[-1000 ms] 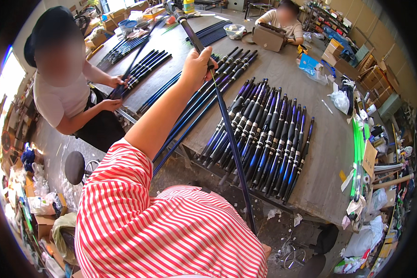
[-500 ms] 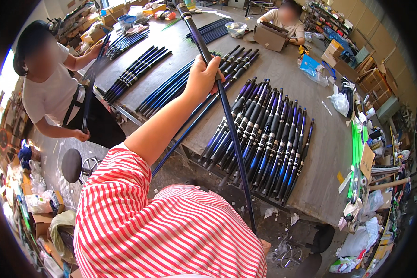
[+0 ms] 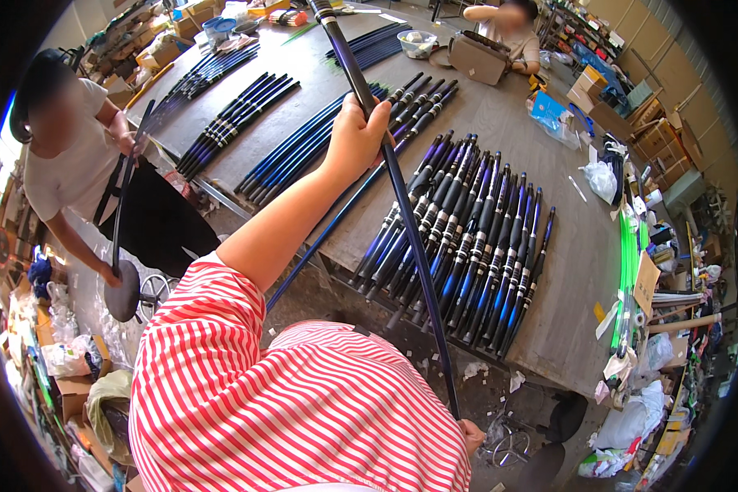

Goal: The person picks up several fishing rods from a table, holding them together to check their length and sorting them into groups.

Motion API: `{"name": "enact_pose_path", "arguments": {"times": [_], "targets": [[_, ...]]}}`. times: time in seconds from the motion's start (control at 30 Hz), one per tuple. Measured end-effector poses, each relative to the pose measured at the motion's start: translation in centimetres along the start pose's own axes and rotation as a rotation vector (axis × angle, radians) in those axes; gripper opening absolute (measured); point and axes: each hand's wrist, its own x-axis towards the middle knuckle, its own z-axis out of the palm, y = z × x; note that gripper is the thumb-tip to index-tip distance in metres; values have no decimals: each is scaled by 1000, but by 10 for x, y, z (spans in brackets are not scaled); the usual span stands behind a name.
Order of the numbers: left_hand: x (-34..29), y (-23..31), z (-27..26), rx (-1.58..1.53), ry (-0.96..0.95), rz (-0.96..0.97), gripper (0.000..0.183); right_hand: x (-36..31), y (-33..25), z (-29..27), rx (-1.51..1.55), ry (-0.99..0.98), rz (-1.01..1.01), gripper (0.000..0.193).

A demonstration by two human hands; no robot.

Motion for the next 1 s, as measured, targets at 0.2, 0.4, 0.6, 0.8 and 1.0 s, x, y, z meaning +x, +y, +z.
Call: {"name": "enact_pose_path", "arguments": {"times": [0.2,0.4,0.6,0.8,1.0], "targets": [[-4,4,5,-12,-12,-37,23,0,6,9,-155,137,-162,38],[-51,4,32,-33,-99,-8,19,25,-16,38,233,-1,51,53],[-164,-29,66,-80,-940,171,31,80,-42,86,992,179,202,55],[-165,-37,64,-291,-1071,-211,55,85,-16,70,564,14,109,43],[-89,-50,26,-507,-622,-332,40,59,20,33,150,161,73,46]]}}
